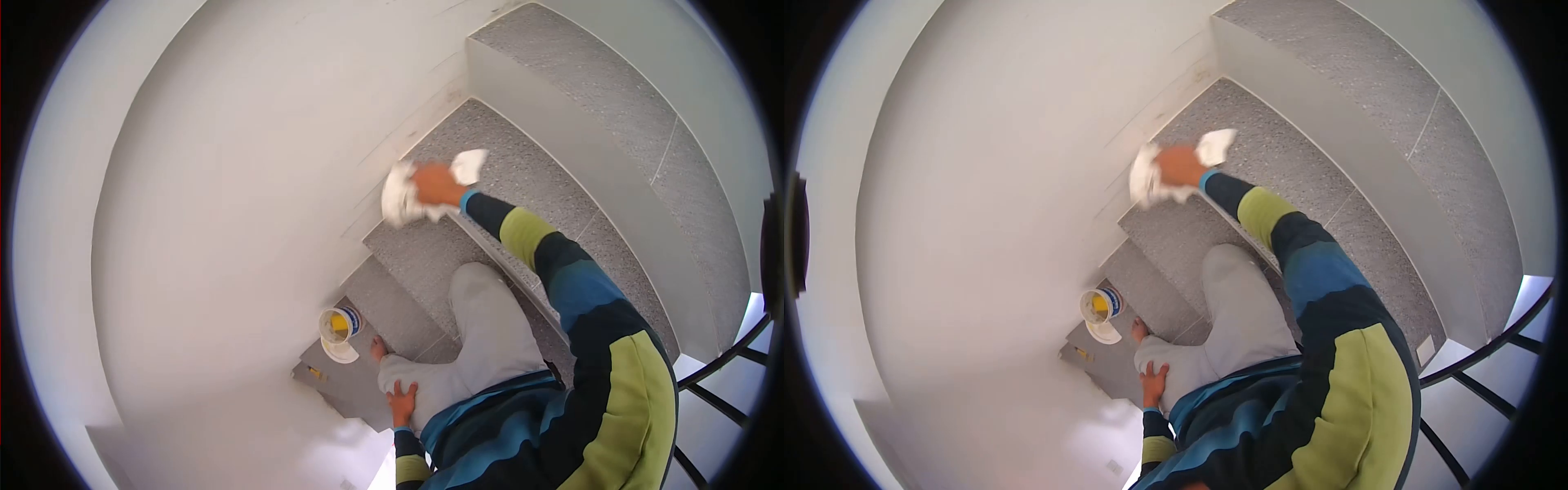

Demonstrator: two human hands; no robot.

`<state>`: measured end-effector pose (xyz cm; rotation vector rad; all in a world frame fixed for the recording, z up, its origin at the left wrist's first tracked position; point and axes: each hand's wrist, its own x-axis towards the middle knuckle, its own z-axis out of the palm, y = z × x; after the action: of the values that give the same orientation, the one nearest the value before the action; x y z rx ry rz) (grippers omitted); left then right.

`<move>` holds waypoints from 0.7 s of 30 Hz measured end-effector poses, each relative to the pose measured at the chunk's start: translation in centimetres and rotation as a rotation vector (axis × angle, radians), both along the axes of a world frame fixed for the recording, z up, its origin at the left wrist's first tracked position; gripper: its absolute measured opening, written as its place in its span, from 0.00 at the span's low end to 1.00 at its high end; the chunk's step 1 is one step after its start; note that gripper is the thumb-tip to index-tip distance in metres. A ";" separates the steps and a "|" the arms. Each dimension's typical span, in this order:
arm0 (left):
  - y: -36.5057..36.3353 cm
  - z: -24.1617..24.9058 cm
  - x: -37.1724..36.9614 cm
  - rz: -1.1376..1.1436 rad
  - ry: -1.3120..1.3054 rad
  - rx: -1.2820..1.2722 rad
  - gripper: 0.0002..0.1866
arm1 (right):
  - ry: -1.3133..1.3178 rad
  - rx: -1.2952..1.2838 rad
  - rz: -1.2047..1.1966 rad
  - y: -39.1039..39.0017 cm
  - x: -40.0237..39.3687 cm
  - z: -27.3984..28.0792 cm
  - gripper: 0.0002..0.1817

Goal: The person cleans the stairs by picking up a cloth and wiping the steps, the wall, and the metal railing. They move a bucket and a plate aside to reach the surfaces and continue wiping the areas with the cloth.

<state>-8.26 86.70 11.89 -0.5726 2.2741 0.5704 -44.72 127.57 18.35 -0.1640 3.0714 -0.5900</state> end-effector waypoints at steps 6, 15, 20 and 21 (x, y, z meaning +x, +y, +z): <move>-1.3 -1.0 0.1 -0.106 -0.055 0.006 0.42 | 0.308 -0.202 0.030 0.9 2.5 4.2 0.23; -1.4 -0.5 -2.2 -0.225 0.016 0.108 0.40 | 0.338 0.048 -0.599 12.8 12.7 0.1 0.25; 0.5 0.1 -3.8 -0.220 0.035 0.137 0.41 | 0.165 0.138 -0.941 17.5 40.2 0.2 0.29; 0.6 -0.1 -4.1 -0.226 0.033 0.150 0.41 | 0.056 0.161 -1.100 17.4 45.8 0.6 0.28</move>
<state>-12.40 87.27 11.81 -0.2305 2.2646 0.6343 1.03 144.98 18.91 1.5730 2.9714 -0.2933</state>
